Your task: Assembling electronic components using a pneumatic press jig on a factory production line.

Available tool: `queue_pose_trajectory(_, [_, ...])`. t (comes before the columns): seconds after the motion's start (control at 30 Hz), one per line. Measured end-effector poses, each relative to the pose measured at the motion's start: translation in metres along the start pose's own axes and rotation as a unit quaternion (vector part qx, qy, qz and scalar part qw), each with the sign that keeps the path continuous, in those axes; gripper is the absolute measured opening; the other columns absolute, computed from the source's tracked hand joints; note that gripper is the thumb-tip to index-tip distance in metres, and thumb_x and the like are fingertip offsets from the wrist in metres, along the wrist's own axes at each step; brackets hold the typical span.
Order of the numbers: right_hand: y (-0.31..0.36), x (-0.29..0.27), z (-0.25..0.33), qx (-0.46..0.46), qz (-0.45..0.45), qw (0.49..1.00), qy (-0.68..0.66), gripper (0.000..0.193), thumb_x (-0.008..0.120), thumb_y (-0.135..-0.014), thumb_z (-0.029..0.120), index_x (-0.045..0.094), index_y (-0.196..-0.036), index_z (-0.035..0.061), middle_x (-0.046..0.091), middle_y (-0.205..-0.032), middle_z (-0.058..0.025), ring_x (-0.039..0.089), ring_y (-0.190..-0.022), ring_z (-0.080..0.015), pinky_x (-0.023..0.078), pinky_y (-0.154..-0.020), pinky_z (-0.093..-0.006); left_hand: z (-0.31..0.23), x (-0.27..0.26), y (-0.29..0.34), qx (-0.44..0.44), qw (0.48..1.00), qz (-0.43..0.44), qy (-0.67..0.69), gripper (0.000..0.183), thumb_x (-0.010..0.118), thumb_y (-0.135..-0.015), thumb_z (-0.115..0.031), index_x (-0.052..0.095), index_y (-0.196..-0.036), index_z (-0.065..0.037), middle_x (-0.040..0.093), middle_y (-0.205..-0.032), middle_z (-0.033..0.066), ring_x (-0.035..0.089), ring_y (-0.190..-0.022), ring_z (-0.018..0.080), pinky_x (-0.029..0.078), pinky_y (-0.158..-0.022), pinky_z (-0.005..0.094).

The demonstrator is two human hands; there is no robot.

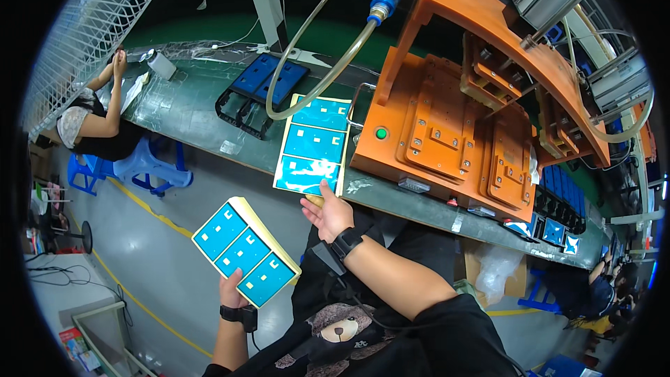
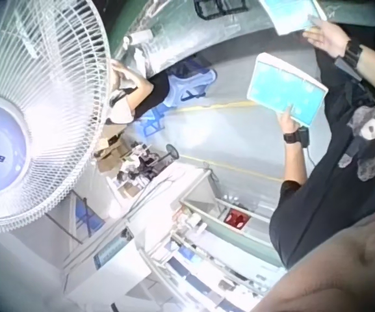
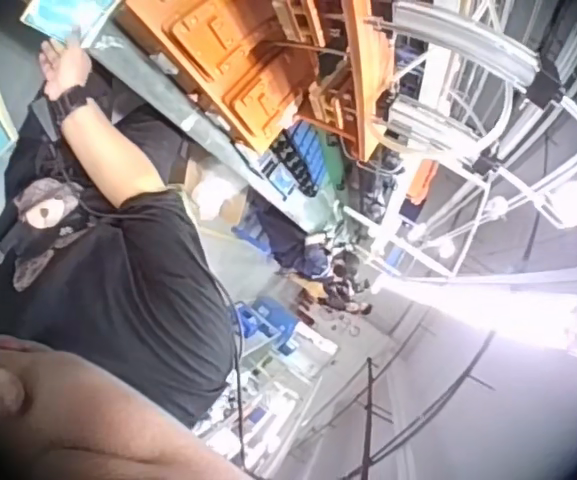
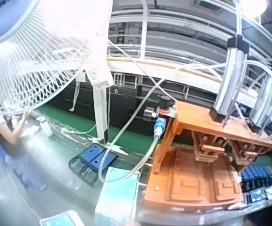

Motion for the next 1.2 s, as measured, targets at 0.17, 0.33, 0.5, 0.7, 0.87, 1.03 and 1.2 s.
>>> queue_pose_trajectory(0.17, [0.009, 0.001, -0.001, -0.020, -0.017, 1.000, 0.000, 0.034, 0.061, -0.098, 0.033, 0.052, -0.118, 0.0070, 0.063, -0.111, -0.0105, 0.064, -0.099, -0.0240, 0.054, -0.083, -0.0362, 0.008, -0.008, -0.007, -0.009, 0.999, 0.021, 0.034, 0.057, 0.060, -0.089, 0.001, 0.034, -0.139, 0.002, 0.053, -0.130, 0.0233, 0.061, -0.114, 0.0341, 0.055, -0.095, 0.0475])
queue_pose_trajectory(0.33, [0.031, -0.004, 0.003, -0.077, -0.002, 0.997, 0.016, 0.030, 0.059, -0.099, 0.027, 0.053, -0.120, 0.0063, 0.064, -0.113, -0.0102, 0.063, -0.102, -0.0233, 0.052, -0.088, -0.0385, 0.010, -0.010, -0.006, -0.009, 0.999, 0.013, 0.030, 0.055, 0.058, -0.089, 0.003, 0.034, -0.139, 0.002, 0.053, -0.130, 0.0230, 0.061, -0.115, 0.0339, 0.054, -0.095, 0.0477])
queue_pose_trajectory(0.5, [0.056, -0.037, 0.011, -0.069, 0.048, 0.996, 0.009, 0.026, 0.054, -0.097, 0.012, 0.055, -0.122, 0.0040, 0.067, -0.113, -0.0115, 0.067, -0.099, -0.0229, 0.053, -0.089, -0.0398, 0.009, -0.004, -0.012, -0.004, 0.999, 0.030, 0.014, 0.056, 0.058, -0.089, 0.000, 0.035, -0.140, 0.002, 0.054, -0.131, 0.0232, 0.061, -0.115, 0.0352, 0.055, -0.093, 0.0480])
queue_pose_trajectory(0.7, [0.061, -0.053, 0.028, -0.036, 0.114, 0.990, 0.079, 0.031, 0.054, -0.096, 0.010, 0.051, -0.127, 0.0038, 0.067, -0.113, -0.0123, 0.069, -0.095, -0.0231, 0.060, -0.079, -0.0387, 0.002, 0.013, -0.013, -0.033, 0.998, 0.056, 0.005, 0.053, 0.059, -0.089, 0.003, 0.036, -0.137, 0.003, 0.055, -0.128, 0.0231, 0.062, -0.113, 0.0327, 0.056, -0.094, 0.0451])
queue_pose_trajectory(0.87, [0.096, -0.048, 0.043, -0.086, 0.150, 0.971, 0.167, 0.031, 0.056, -0.096, 0.003, 0.050, -0.126, 0.0005, 0.067, -0.110, -0.0129, 0.070, -0.092, -0.0233, 0.062, -0.075, -0.0364, -0.001, 0.036, -0.012, -0.025, 0.997, 0.063, 0.023, 0.051, 0.060, -0.089, 0.003, 0.039, -0.136, 0.003, 0.056, -0.128, 0.0229, 0.062, -0.113, 0.0326, 0.055, -0.094, 0.0450])
queue_pose_trajectory(1.03, [0.140, -0.041, 0.037, -0.101, 0.226, 0.956, 0.158, 0.032, 0.057, -0.096, 0.002, 0.048, -0.127, 0.0001, 0.065, -0.112, -0.0122, 0.070, -0.092, -0.0222, 0.063, -0.074, -0.0368, 0.002, 0.075, -0.004, -0.047, 0.994, 0.085, 0.059, 0.054, 0.058, -0.090, 0.004, 0.036, -0.139, 0.001, 0.051, -0.134, 0.0230, 0.059, -0.118, 0.0334, 0.054, -0.096, 0.0460])
queue_pose_trajectory(1.2, [0.140, -0.045, 0.034, -0.146, 0.183, 0.928, 0.291, 0.031, 0.061, -0.095, 0.003, 0.052, -0.124, -0.0008, 0.064, -0.113, -0.0089, 0.067, -0.086, -0.0150, 0.060, -0.069, -0.0297, 0.001, 0.110, -0.002, -0.016, 0.984, 0.168, 0.060, 0.068, 0.068, -0.093, -0.025, 0.031, -0.144, 0.000, 0.049, -0.139, 0.0186, 0.055, -0.123, 0.0314, 0.050, -0.101, 0.0472])
Point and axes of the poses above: each hand's wrist, its own y-axis away from the middle knuckle, its own x-axis out of the palm, z = x × y, the point moved 5 cm from there along -y, towards the middle knuckle
